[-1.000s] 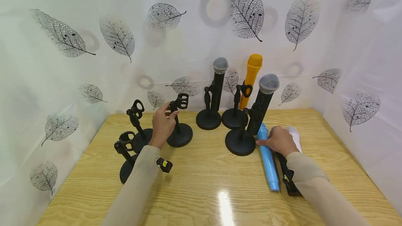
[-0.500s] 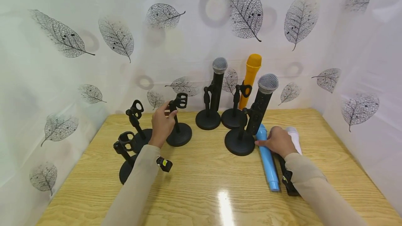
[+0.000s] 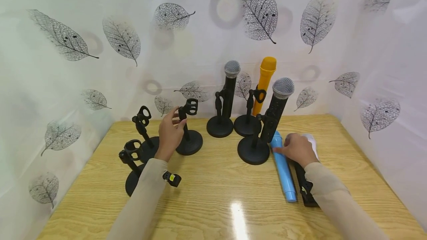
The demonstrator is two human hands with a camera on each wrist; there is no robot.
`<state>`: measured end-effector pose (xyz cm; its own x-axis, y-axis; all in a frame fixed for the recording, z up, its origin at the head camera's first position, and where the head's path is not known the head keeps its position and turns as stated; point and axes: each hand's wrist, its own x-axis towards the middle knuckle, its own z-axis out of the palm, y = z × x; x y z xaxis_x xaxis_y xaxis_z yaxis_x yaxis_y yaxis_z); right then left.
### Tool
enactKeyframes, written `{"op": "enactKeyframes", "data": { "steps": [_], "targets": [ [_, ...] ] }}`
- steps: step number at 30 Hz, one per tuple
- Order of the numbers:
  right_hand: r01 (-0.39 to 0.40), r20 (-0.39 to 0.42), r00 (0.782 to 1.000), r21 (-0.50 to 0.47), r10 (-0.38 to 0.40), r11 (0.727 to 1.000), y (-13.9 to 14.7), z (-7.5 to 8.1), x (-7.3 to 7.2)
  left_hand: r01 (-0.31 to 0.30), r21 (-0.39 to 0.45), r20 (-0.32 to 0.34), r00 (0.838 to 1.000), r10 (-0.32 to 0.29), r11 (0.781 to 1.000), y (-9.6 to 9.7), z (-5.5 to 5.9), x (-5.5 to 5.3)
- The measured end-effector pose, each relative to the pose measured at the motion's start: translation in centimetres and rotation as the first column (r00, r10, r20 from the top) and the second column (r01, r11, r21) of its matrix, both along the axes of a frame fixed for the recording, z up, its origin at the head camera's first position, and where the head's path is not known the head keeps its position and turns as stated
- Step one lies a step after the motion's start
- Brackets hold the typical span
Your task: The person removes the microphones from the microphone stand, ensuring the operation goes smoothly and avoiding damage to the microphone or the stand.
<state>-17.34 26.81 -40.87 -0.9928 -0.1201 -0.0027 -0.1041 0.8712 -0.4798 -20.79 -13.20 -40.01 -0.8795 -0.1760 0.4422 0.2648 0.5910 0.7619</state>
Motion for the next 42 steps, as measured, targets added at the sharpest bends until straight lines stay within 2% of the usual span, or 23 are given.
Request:
{"op": "enactKeyframes", "data": {
  "steps": [5, 11, 15, 18, 22, 25, 29, 34, 38, 42],
  "targets": [
    [0.021, 0.016, 1.0, -0.021, -0.021, 1.0, 0.8, 0.9, 0.5, 0.029, -0.021, 0.03, 0.999, -0.029, 0.999, 0.1, -0.3, 1.8],
    [0.032, 0.006, 0.999, -0.052, -0.031, 0.998, 1.8, 1.9, 1.1, 0.074, -0.139, 0.064, 0.996, -0.066, 0.987, 0.5, -1.0, 4.2],
    [0.026, -0.013, 1.0, -0.058, -0.027, 0.998, 2.0, 2.4, 1.6, 0.128, -0.18, 0.054, 0.991, -0.12, 0.975, 1.6, -1.3, 5.0],
    [0.02, -0.029, 0.999, -0.057, -0.021, 0.998, 1.9, 2.6, 2.1, 0.206, -0.189, 0.059, 0.978, -0.198, 0.96, 3.1, -1.4, 5.5],
    [0.015, -0.036, 0.999, -0.064, -0.017, 0.998, 1.7, 2.8, 2.8, 0.337, -0.21, 0.105, 0.941, -0.321, 0.918, 5.6, -1.5, 6.0],
    [0.005, -0.038, 0.999, -0.081, -0.008, 0.997, 1.5, 2.7, 3.2, 0.406, -0.204, 0.142, 0.913, -0.383, 0.891, 7.4, -1.6, 5.9],
    [-0.014, -0.056, 0.998, -0.089, 0.009, 0.996, 1.0, 2.4, 3.8, 0.456, -0.128, 0.19, 0.883, -0.429, 0.881, 9.6, -2.0, 4.9],
    [-0.025, -0.086, 0.996, -0.057, 0.02, 0.998, 0.5, 2.0, 4.4, 0.51, -0.042, 0.249, 0.838, -0.486, 0.859, 12.0, -2.5, 3.4],
    [-0.035, -0.1, 0.994, -0.045, 0.031, 0.998, 0.2, 1.8, 4.6, 0.552, -0.043, 0.25, 0.813, -0.526, 0.832, 13.4, -2.5, 2.5],
    [-0.043, -0.11, 0.993, -0.049, 0.037, 0.998, -0.1, 1.7, 4.7, 0.584, -0.079, 0.25, 0.796, -0.551, 0.808, 14.9, -2.0, 2.0]
  ]
}}
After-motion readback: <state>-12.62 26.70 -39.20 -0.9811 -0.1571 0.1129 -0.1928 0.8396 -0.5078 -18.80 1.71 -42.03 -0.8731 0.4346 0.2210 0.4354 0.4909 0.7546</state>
